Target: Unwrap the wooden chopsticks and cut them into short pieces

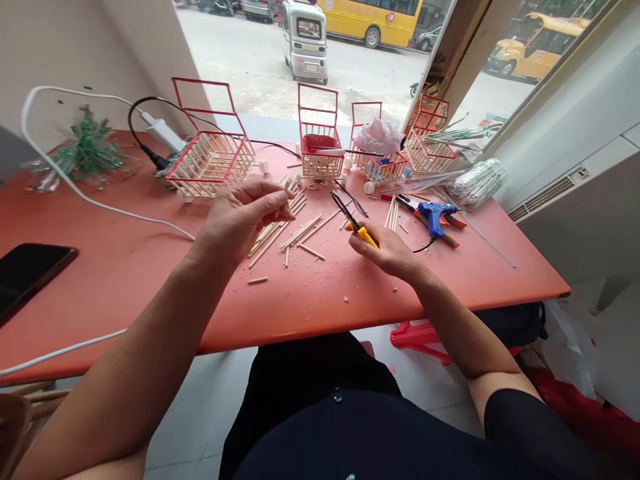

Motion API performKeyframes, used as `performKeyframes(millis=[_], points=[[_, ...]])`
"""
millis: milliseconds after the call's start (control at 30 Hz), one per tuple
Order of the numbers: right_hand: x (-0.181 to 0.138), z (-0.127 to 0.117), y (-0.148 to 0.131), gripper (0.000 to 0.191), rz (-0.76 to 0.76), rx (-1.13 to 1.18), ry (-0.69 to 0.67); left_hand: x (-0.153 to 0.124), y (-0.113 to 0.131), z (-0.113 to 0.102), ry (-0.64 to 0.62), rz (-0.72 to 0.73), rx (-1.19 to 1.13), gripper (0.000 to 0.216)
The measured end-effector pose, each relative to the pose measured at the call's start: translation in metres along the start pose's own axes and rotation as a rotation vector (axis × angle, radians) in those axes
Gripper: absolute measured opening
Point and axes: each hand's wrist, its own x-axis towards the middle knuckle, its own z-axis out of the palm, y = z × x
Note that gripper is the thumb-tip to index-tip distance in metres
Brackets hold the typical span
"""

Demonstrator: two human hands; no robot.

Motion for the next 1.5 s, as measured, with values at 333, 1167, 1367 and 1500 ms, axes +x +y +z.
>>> performKeyframes(millis=[333, 1167, 1367, 1500], points=[[0.002, -0.002, -0.008, 0.059, -0.023, -0.077, -0.058, -0.006, -0.009, 0.027, -0.155, -0.09, 0.052, 0.014], [0.001, 0.022, -0.006, 0.04, -0.116, -0.181, 0.015, -0.016, -0.003, 0.029, -0.18, 0.011, 0.424, 0.016], [0.0, 0.027, -0.005, 0.04, -0.154, -0.148, 0.061, -0.018, 0.0, 0.028, -0.192, 0.012, 0.444, 0.017], [-0.001, 0.03, -0.005, 0.04, -0.176, -0.15, 0.086, -0.02, 0.0, 0.026, -0.19, 0.014, 0.458, 0.019]])
